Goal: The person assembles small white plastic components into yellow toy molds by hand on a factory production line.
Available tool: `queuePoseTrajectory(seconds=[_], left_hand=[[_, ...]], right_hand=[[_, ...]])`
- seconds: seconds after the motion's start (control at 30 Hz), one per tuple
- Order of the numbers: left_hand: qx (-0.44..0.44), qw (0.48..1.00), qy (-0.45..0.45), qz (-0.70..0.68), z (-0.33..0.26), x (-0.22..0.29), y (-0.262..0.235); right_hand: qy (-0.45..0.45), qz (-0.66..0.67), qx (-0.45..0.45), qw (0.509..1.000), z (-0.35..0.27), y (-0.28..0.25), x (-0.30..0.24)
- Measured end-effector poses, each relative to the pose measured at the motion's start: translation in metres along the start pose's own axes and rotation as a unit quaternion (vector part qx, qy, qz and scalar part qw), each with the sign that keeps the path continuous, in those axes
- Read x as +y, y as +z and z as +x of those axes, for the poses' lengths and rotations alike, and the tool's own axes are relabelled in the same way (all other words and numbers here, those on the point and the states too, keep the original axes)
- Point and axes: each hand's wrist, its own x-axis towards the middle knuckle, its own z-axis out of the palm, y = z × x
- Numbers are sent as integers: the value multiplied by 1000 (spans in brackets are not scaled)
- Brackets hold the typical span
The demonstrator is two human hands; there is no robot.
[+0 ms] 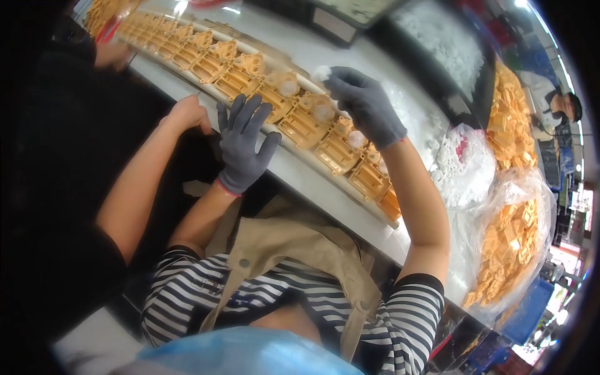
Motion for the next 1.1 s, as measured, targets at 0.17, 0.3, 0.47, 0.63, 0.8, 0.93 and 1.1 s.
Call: queuePoseTrajectory(seconds=[0.17, 0.3, 0.47, 0.63, 0.8, 0.93, 1.1], left_hand=[[33, 992, -55, 105, 22, -6, -14], [-14, 993, -51, 108, 23, -16, -11], [6, 995, -52, 85, 22, -20, -9], [11, 995, -53, 80, 20, -24, -7], [9, 995, -48, 84, 18, -24, -9], [0, 997, -43, 63, 22, -20, -5], [21, 996, -37, 81, 14, -28, -1]], right_hand=[[-78, -240, -5, 968, 46, 48, 1], [-257, -473, 61, 840, 85, 72, 17], [-355, -593, 79, 718, 94, 81, 25], [-413, -716, 48, 561, 98, 84, 25], [-353, -776, -15, 522, 92, 94, 15], [-288, -786, -40, 545, 83, 90, 6], [-299, -743, 22, 598, 53, 70, -7]])
